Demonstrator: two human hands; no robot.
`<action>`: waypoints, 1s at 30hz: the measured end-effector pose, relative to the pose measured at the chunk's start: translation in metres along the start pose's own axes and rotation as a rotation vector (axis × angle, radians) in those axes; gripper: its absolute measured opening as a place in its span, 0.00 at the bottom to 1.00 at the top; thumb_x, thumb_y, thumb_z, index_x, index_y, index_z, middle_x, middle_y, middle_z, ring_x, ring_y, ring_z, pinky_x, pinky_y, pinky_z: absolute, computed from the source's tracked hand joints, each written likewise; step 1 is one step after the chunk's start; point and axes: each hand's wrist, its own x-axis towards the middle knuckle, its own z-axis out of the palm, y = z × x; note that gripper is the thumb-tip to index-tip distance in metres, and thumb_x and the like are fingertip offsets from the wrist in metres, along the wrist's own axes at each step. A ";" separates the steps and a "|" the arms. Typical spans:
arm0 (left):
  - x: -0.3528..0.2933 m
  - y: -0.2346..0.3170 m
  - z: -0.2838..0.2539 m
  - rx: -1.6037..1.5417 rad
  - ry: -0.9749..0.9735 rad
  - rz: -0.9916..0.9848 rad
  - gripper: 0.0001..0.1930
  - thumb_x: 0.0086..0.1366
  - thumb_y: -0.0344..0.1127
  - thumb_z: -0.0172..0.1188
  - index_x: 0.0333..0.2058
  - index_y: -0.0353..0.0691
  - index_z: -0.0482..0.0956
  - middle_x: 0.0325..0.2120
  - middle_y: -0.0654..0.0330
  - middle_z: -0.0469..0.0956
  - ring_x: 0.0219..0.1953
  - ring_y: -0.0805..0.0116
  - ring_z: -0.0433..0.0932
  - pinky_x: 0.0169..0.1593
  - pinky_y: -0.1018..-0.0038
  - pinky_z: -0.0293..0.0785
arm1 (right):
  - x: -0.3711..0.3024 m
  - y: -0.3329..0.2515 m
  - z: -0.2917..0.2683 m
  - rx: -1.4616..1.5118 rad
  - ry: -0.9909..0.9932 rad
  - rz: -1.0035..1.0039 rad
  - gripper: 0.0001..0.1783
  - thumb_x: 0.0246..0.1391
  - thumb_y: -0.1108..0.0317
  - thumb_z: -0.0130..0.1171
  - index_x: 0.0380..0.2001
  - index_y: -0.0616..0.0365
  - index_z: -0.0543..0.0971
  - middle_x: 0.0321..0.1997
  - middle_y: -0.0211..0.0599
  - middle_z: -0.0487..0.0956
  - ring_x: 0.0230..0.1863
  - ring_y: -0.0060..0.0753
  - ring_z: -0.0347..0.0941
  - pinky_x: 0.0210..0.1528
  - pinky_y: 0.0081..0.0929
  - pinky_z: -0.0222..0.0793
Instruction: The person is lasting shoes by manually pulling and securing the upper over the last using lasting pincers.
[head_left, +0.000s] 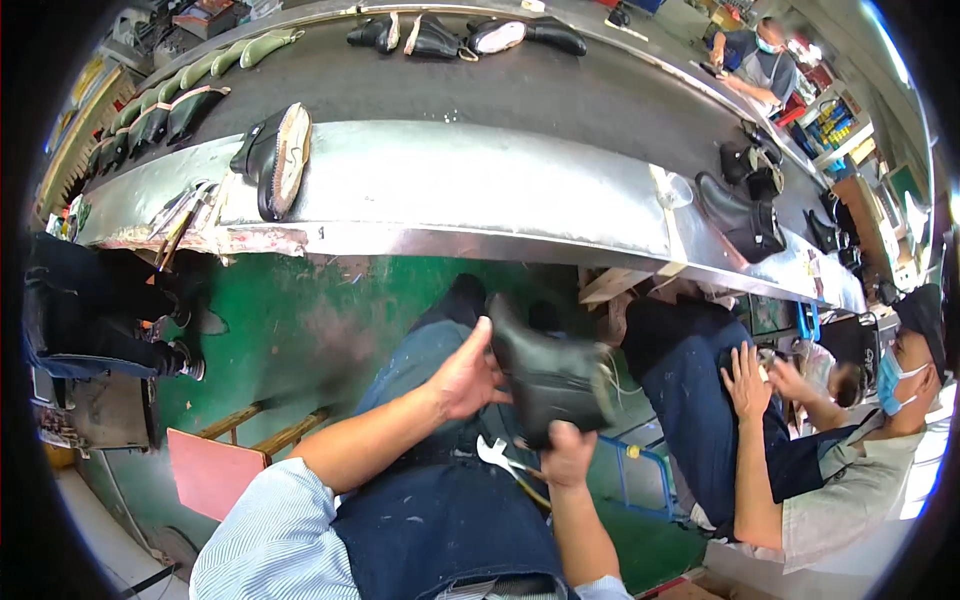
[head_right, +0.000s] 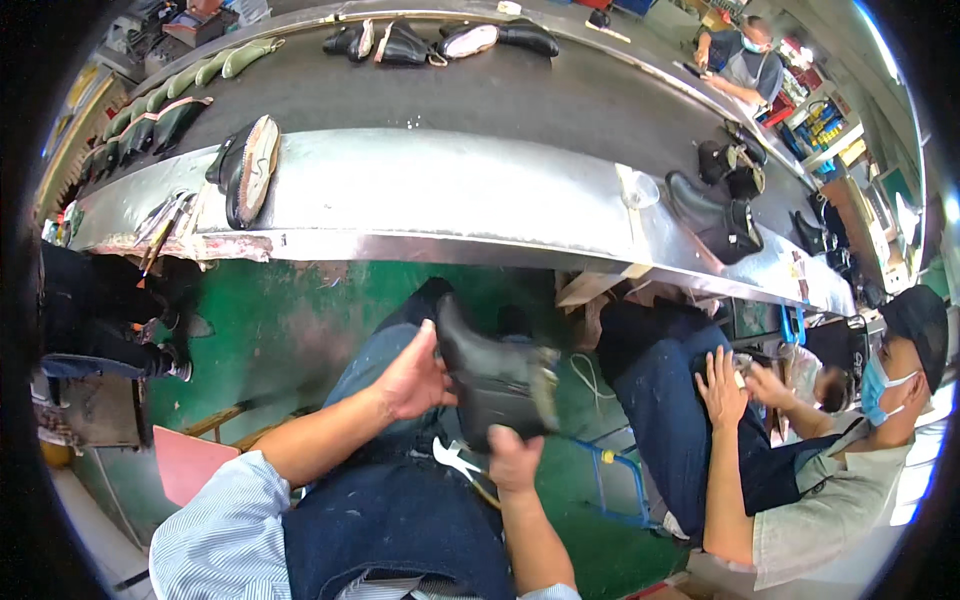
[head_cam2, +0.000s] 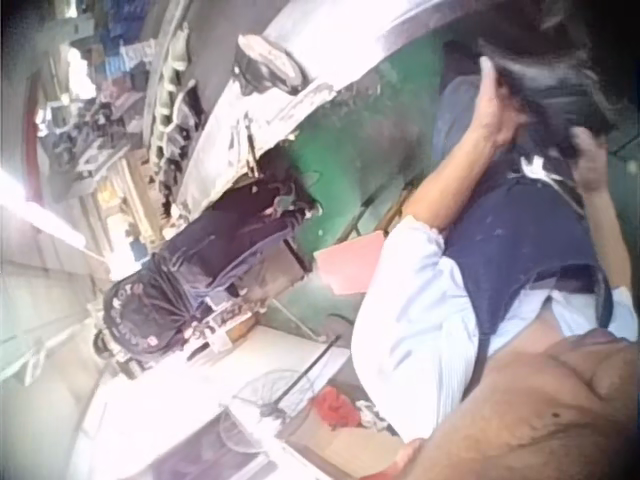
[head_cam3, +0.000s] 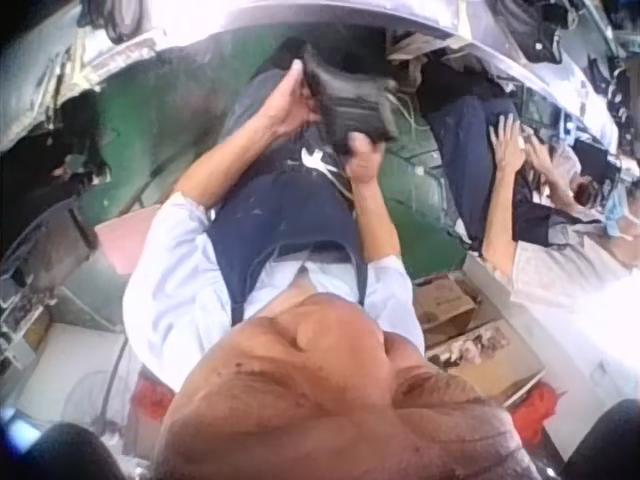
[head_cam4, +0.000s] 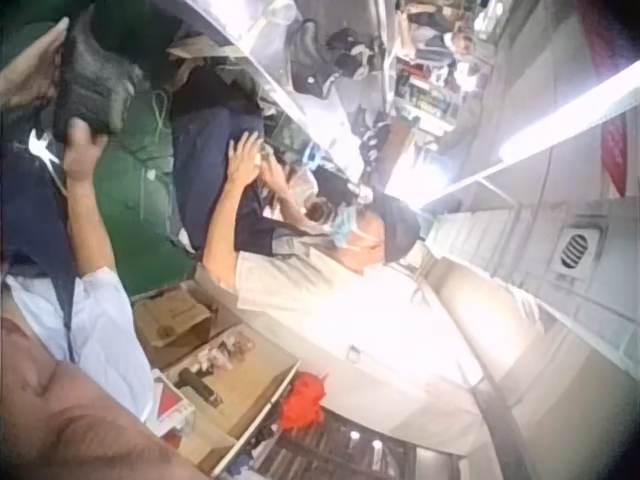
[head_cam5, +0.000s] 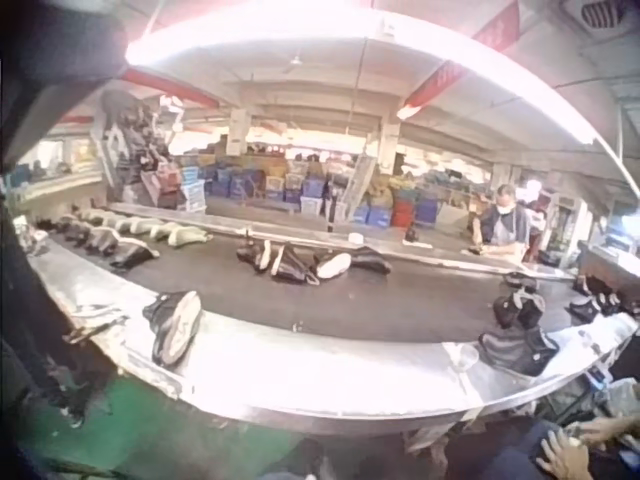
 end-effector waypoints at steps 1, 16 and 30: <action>0.000 -0.013 0.001 -0.028 -0.005 -0.059 0.33 0.69 0.68 0.42 0.63 0.52 0.64 0.58 0.62 0.71 0.57 0.60 0.73 0.58 0.54 0.70 | 0.002 0.005 0.007 -0.359 -0.054 -0.091 0.50 0.45 0.56 0.69 0.67 0.63 0.57 0.66 0.53 0.66 0.64 0.56 0.65 0.65 0.45 0.64; 0.031 -0.034 -0.049 -0.253 0.220 -0.186 0.30 0.73 0.62 0.34 0.52 0.46 0.75 0.47 0.54 0.79 0.48 0.56 0.79 0.55 0.53 0.75 | 0.035 0.029 -0.010 -0.648 -0.308 0.240 0.67 0.34 0.68 0.75 0.72 0.63 0.42 0.72 0.54 0.56 0.72 0.46 0.54 0.72 0.36 0.51; -0.020 -0.067 -0.049 1.306 0.389 0.280 0.51 0.47 0.40 0.72 0.64 0.24 0.52 0.60 0.35 0.62 0.65 0.44 0.62 0.67 0.63 0.60 | 0.047 0.028 -0.005 -1.261 -0.162 -0.420 0.07 0.54 0.69 0.61 0.33 0.62 0.79 0.38 0.46 0.78 0.42 0.51 0.75 0.47 0.39 0.72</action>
